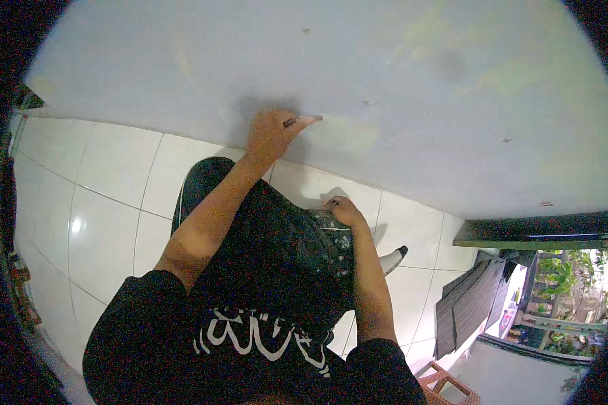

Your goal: The person applies a white patching compound to small holes in a wall using a small metal scraper, spreading the material over the target areas by hand.

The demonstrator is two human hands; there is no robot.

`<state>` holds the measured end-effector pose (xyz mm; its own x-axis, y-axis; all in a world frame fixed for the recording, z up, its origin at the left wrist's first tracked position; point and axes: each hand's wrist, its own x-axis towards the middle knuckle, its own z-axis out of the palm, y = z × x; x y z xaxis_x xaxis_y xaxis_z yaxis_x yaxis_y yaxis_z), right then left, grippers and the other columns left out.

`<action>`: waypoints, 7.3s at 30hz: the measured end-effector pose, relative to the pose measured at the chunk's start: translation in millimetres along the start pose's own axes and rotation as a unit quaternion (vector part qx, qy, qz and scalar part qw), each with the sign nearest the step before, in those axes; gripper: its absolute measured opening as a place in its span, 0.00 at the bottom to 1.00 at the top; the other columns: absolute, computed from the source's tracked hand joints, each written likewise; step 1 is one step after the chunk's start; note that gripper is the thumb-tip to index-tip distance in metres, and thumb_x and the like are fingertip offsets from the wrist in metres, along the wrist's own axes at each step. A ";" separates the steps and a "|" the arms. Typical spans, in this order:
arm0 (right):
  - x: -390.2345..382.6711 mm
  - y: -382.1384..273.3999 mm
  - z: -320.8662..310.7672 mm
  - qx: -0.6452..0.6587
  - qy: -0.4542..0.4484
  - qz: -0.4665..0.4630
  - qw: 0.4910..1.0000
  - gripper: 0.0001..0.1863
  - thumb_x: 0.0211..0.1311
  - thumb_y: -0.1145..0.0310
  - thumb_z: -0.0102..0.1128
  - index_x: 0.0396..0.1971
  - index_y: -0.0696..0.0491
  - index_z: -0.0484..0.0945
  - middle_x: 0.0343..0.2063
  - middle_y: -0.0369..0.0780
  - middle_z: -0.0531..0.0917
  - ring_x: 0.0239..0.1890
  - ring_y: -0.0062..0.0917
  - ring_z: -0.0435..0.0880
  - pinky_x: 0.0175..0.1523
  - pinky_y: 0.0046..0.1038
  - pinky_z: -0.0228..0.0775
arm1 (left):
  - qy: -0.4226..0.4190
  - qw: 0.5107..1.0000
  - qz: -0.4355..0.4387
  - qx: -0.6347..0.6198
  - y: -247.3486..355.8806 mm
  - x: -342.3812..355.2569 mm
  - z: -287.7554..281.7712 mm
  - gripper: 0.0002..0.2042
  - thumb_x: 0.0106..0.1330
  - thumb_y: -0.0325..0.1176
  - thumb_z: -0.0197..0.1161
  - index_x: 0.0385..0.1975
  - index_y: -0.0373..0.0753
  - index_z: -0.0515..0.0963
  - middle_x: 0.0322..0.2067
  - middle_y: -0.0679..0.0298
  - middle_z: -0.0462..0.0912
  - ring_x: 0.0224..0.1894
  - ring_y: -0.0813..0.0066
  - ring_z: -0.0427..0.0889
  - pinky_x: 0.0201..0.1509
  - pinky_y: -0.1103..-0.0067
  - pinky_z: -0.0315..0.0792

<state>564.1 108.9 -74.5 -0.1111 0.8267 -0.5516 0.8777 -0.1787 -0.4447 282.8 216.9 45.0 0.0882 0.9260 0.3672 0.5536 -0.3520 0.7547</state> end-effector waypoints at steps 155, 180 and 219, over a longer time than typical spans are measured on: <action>13.3 -140.8 -59.9 0.203 0.541 -0.256 0.775 0.25 0.64 0.59 0.68 0.13 0.57 0.71 0.08 0.41 0.65 0.11 0.22 0.60 0.19 0.29 0.55 | -0.566 0.804 -0.040 0.178 -44.1 -54.7 94.1 0.26 0.72 0.54 0.53 0.51 0.34 0.78 0.50 0.45 0.83 0.54 0.46 0.81 0.59 0.60 0.72; 7.3 -137.9 -73.0 0.196 0.527 -0.209 0.800 0.22 0.60 0.59 0.72 0.16 0.58 0.74 0.10 0.41 0.69 0.12 0.24 0.63 0.21 0.29 0.59 | -0.557 0.814 -0.042 0.160 -34.9 -58.9 96.3 0.26 0.71 0.55 0.55 0.48 0.33 0.79 0.49 0.45 0.83 0.54 0.46 0.80 0.58 0.59 0.72; -5.3 -135.6 -87.7 0.141 0.522 -0.201 0.817 0.26 0.67 0.49 0.62 0.18 0.55 0.72 0.14 0.45 0.73 0.17 0.38 0.73 0.25 0.38 0.65 | -0.558 0.813 -0.048 0.157 -30.2 -57.5 89.6 0.25 0.72 0.55 0.54 0.46 0.34 0.80 0.47 0.45 0.83 0.53 0.46 0.81 0.58 0.59 0.72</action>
<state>486.6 175.6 50.6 0.2244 0.8269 0.5156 0.7093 0.2242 -0.6683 335.2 186.5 -47.6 0.6320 0.5561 -0.5398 0.7710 -0.3806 0.5106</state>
